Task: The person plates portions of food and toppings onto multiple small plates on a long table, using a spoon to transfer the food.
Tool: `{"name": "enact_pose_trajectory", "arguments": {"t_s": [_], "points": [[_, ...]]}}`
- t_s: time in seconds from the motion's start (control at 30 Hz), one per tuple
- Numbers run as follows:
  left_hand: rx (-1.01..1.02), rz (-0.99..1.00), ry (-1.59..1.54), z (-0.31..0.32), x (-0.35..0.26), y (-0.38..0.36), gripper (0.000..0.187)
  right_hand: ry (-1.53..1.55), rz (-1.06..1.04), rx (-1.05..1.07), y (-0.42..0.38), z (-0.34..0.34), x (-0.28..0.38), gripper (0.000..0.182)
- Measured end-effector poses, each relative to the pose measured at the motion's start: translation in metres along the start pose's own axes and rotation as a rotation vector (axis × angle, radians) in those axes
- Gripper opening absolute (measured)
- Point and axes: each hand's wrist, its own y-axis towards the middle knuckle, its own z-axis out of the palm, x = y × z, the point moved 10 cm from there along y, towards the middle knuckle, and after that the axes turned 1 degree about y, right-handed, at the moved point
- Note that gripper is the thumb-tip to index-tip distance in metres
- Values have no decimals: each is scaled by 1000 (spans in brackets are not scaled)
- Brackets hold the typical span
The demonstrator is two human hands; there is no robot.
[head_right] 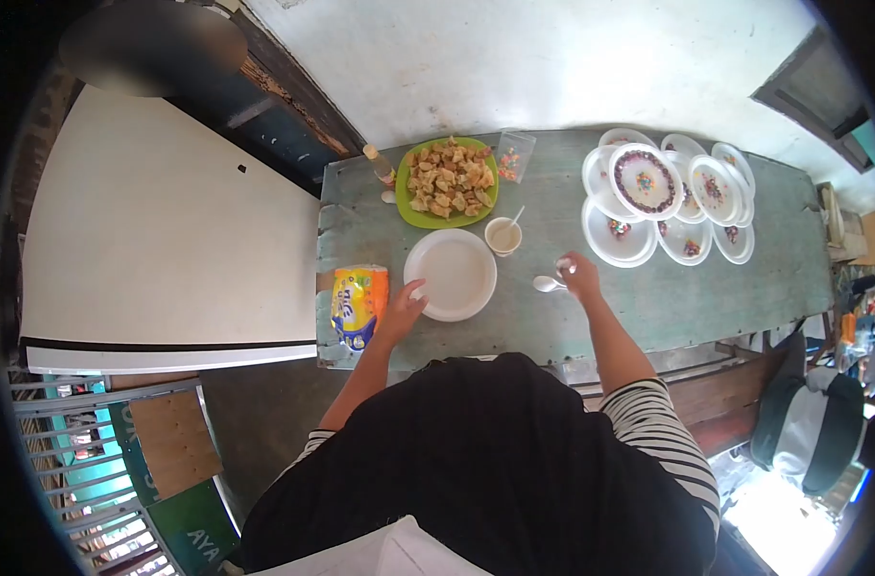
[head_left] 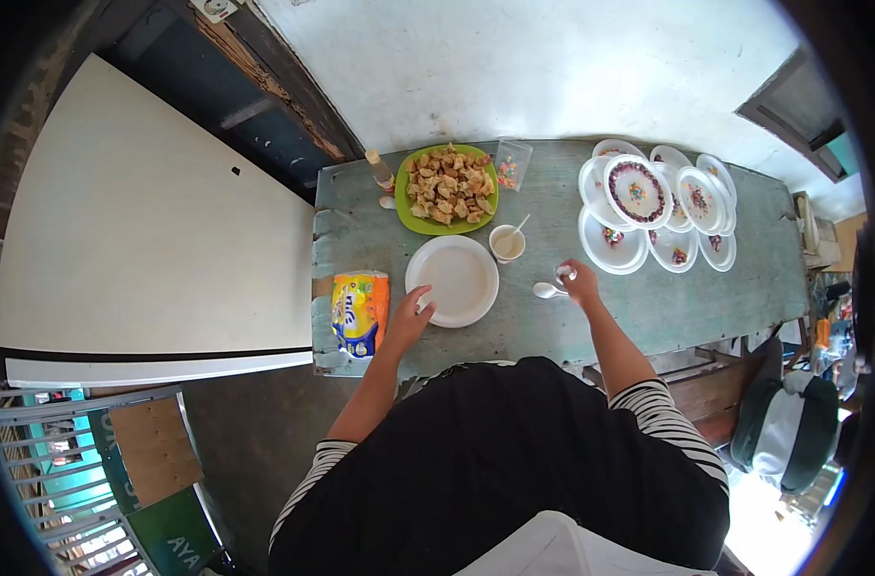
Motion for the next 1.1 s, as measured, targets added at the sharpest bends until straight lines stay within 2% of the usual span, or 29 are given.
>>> {"name": "enact_pose_trajectory", "arguments": {"t_s": [0.03,0.07,0.13,0.2,0.27,0.33,0.4,0.47,0.5,0.57,0.6,0.67,0.7,0.77,0.8,0.87,0.9,0.97,1.0,1.07,1.1], "points": [[42,-80,-69,6,-11,-4,44,-78,-105,16,-7,-1,0,16],[83,-158,-138,15,-18,-7,41,-82,-111,19,-14,-1,-9,16],[70,-115,-147,35,-23,-2,39,-233,-285,79,-35,4,-4,17],[56,-70,-151,56,-32,4,36,-209,-367,75,-46,7,0,16],[129,-55,-101,86,-49,9,33,-185,-451,70,-48,8,10,16],[162,-26,-64,113,-69,11,31,-230,-351,233,-38,23,5,17],[193,1,-29,139,-90,10,29,-171,-291,246,-31,16,5,22],[-23,437,398,145,-158,-2,27,35,-181,409,-27,20,7,27],[-38,428,395,152,-169,-1,27,28,-193,420,-27,16,15,27],[-147,549,464,161,-198,-3,23,95,-138,557,-33,17,26,25],[-160,539,461,165,-198,1,23,89,-148,568,-33,11,34,25],[-139,557,418,172,-195,10,19,443,140,784,-39,18,31,25],[-149,547,417,169,-196,14,19,437,135,796,-35,15,30,25],[-311,516,323,145,-196,16,13,865,369,788,-31,10,23,27],[-326,507,327,136,-203,14,13,858,362,804,-28,7,20,27],[-349,141,139,104,-186,22,16,1078,433,723,-14,-5,8,31],[-367,144,145,94,-189,27,16,1076,416,735,-9,-8,4,31],[-426,-33,130,73,-178,36,22,1023,446,733,-9,-9,-18,31],[-437,-33,134,68,-178,43,22,1024,436,741,-11,-10,-21,31],[-520,97,-87,58,-178,57,25,957,496,738,-18,-9,-35,32],[-527,68,-34,57,-173,64,27,958,493,744,-20,-7,-39,32]]}}
